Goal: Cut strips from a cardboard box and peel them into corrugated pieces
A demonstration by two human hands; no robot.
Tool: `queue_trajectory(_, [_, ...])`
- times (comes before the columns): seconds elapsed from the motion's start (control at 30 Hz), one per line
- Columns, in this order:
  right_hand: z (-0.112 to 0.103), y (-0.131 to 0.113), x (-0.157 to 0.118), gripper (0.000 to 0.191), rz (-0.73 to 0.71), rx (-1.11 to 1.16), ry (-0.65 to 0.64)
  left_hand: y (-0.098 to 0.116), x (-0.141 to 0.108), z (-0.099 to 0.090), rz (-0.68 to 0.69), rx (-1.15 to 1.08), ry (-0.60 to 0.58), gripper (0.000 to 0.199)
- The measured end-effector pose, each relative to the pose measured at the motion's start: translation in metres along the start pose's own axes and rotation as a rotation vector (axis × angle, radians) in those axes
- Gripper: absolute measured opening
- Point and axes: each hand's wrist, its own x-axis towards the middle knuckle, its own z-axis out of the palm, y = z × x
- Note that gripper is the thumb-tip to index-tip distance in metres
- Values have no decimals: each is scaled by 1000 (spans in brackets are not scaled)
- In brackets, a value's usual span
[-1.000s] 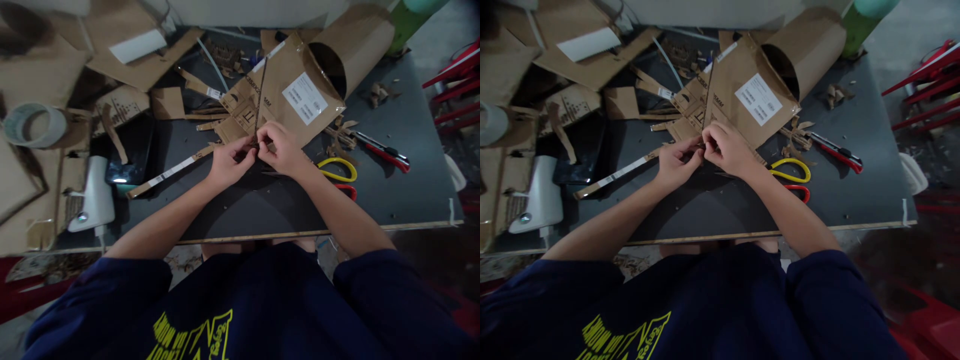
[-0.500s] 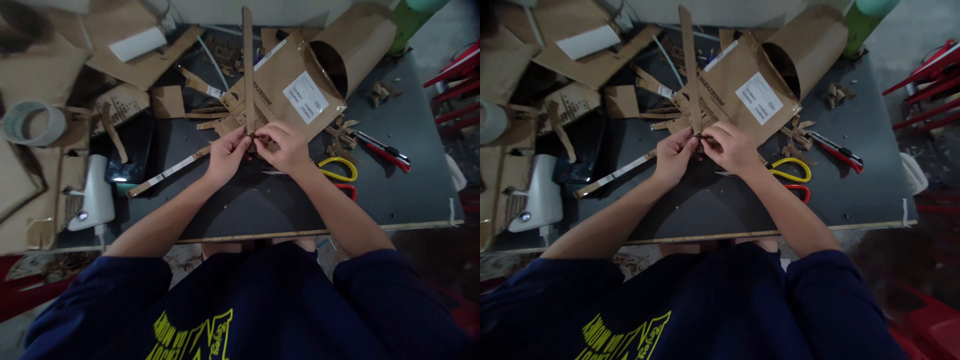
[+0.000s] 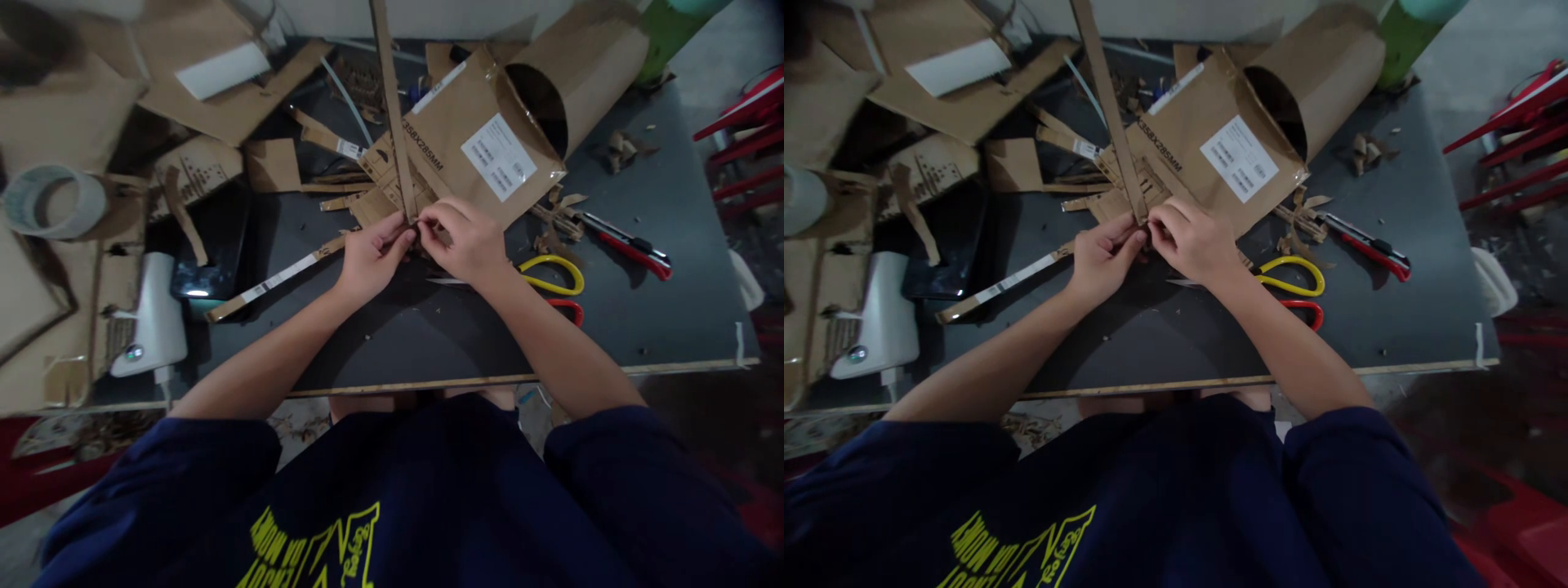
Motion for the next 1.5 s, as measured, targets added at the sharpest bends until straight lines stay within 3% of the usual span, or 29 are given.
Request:
queue_trajectory(0.43, [-9,-1,5,17,71,72,-230,5,0,-1,-66,-62,-39,46])
queue_trajectory(0.87, [-5,-1,4,7,33,150,-217,8,-1,1,-40,-8,22,30])
queue_trajectory(1.17, [-3,3,5,9,10,172,-238,11,-3,-1,16,106,-28,25])
queue_trajectory(1.33, [-7,2,3,11,30,200,-177,6,-2,-1,20,70,26,32])
queue_trajectory(1.5, [-9,8,5,30,-132,161,26,-6,-3,0,5,5,60,44])
